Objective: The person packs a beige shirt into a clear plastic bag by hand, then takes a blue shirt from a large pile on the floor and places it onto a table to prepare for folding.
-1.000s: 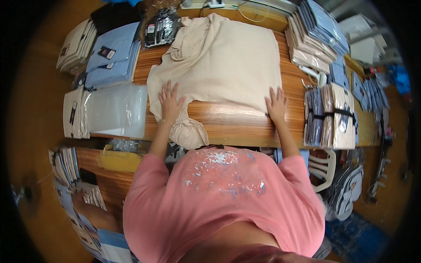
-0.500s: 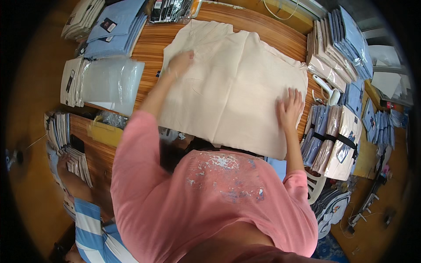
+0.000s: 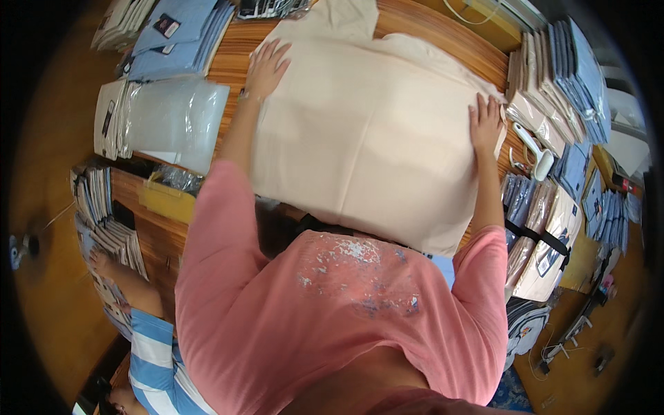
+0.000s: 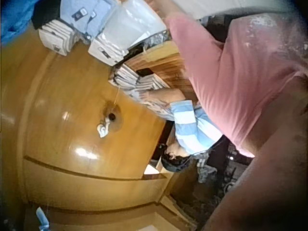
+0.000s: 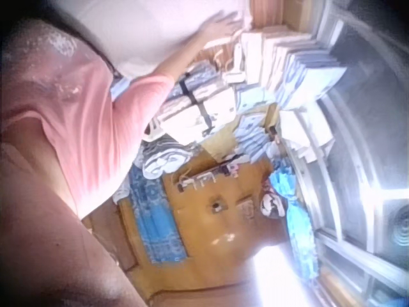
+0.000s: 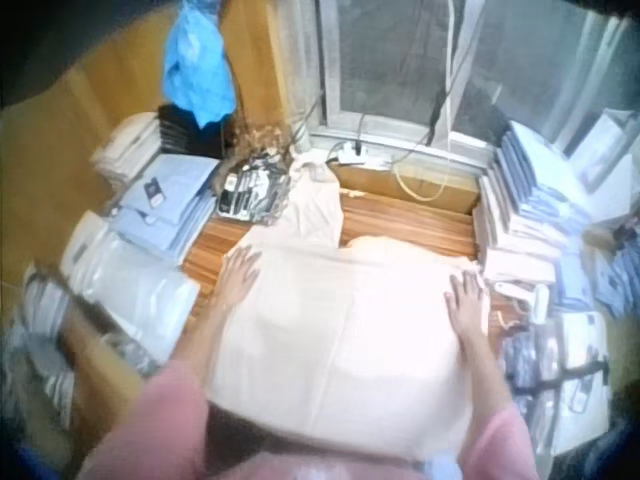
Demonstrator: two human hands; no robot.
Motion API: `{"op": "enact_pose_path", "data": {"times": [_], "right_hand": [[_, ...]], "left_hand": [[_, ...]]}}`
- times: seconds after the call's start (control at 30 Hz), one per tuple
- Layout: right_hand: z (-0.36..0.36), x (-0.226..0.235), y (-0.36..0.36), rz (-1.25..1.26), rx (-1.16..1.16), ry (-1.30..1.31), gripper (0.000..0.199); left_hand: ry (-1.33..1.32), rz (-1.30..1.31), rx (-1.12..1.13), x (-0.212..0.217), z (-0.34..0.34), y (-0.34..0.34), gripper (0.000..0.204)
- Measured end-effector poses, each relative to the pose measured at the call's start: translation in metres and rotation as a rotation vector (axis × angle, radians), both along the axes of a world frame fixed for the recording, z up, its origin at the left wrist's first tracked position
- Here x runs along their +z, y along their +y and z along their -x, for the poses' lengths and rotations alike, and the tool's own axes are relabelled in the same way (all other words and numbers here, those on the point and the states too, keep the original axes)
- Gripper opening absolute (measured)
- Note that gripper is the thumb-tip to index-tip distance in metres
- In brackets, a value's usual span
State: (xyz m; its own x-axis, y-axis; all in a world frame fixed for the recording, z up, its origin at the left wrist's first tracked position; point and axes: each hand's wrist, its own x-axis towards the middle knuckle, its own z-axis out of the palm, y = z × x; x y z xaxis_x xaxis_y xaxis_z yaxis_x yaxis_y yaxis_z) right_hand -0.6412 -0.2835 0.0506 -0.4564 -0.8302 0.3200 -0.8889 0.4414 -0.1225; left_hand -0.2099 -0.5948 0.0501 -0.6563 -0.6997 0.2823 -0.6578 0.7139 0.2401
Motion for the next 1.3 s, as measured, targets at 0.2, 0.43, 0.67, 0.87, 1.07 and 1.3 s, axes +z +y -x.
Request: {"op": "enact_pose_path", "data": {"times": [0.2,0.43,0.67,0.87,1.07,1.3], "right_hand": [[-0.030,0.024,0.006,0.036,0.026,0.033,0.053],[-0.135,0.054,0.131,0.238,-0.130,-0.210,0.058],[-0.174,0.066,0.063,0.253,0.143,-0.447,0.052],[-0.225,0.083,0.008,0.173,0.289,-0.677,0.048],[-0.269,0.100,-0.021,0.112,0.382,-0.755,0.045],[-0.351,0.181,-0.089,0.294,0.797,-0.620,0.040]], "left_hand": [[0.298,-0.075,-0.126,0.023,-0.004,0.011,0.042],[0.492,0.310,0.783,0.035,-0.199,0.134,0.031],[0.102,0.103,0.753,0.024,-0.336,0.111,0.027],[0.105,-0.054,0.621,0.044,-0.348,0.086,0.018],[0.306,0.190,0.642,0.107,-0.328,0.074,0.013],[0.323,0.586,0.178,0.268,-0.209,0.107,0.011]]}}
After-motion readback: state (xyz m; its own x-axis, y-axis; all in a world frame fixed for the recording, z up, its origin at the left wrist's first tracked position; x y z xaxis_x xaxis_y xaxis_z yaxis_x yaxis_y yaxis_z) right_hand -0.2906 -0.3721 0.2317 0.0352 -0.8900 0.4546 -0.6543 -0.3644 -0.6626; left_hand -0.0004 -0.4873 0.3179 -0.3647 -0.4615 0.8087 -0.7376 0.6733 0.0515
